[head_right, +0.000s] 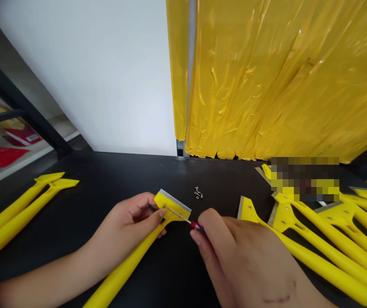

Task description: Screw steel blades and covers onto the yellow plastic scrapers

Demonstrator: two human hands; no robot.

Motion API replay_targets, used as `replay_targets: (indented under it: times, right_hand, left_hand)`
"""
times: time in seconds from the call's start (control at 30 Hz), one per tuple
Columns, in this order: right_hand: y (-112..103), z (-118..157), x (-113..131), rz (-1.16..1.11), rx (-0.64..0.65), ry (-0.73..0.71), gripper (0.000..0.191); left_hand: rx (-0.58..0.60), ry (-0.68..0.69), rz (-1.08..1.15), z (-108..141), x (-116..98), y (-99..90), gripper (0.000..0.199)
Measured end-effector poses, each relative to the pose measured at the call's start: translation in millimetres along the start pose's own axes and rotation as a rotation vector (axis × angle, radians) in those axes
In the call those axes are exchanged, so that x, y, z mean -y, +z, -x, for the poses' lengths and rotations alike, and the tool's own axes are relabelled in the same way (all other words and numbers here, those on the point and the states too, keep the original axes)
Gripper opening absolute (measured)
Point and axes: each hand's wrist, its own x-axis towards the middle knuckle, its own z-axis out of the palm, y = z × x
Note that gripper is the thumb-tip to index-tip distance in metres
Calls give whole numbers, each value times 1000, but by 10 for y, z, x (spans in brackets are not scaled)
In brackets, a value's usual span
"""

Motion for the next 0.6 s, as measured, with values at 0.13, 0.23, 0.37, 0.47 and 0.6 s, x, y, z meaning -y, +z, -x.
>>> replay_targets:
  times: [0.13,0.23,0.37,0.47,0.6]
  right_hand:
    - [13,-8,-20,33,-14,26,16]
    - [21,-13,-23,36,-17,4,18]
    - [33,0,-27,31,-20,2,19]
    - [40,-8,-30,54,-32,0,21]
    - [24,-39,-25,43,-12,-2,22]
  left_hand:
    - [-4,13,-30,-7,13,0,25]
    - [-17,24,-26,-19,26,1,24]
    - [-22,19,-23,-33,52,3,24]
    - [-23,18,-12,-37,72,-1,24]
    - [-22,21,-36,-43,80,-9,24]
